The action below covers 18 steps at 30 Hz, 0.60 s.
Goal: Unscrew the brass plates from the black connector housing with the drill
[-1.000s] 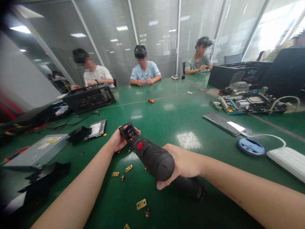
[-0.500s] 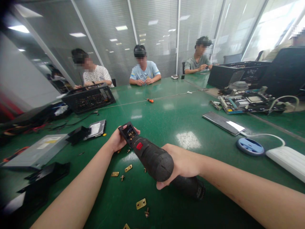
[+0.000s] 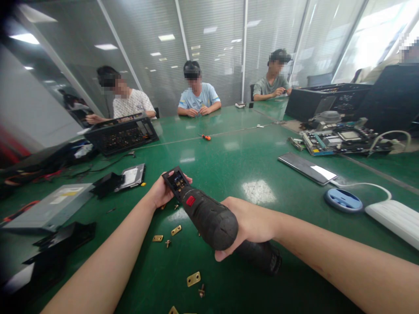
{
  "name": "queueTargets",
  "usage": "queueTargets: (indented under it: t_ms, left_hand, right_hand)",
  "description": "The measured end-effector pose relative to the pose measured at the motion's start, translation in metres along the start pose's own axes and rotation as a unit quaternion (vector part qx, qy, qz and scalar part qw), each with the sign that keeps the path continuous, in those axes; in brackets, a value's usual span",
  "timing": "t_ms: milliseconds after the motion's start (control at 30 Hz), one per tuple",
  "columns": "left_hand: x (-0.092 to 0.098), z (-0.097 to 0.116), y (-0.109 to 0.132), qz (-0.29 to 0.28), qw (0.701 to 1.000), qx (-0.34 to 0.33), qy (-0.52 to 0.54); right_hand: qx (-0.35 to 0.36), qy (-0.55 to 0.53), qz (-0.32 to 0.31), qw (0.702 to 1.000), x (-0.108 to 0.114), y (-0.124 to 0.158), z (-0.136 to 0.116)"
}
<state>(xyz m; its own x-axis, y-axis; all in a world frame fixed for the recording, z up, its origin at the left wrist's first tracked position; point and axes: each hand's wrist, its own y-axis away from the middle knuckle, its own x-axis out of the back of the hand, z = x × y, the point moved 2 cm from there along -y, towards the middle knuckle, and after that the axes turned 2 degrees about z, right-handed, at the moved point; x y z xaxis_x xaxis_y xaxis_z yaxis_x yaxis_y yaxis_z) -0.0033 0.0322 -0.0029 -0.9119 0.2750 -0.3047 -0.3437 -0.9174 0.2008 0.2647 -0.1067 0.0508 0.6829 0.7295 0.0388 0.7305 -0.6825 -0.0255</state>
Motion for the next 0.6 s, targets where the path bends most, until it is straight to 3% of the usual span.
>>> queueTargets:
  t_ms: [600]
  left_hand:
    - [-0.0026, 0.0004, 0.0007, 0.009, 1.0, 0.003, 0.01]
  right_hand:
    - [-0.043, 0.013, -0.001, 0.999, -0.0049, 0.0023, -0.0044]
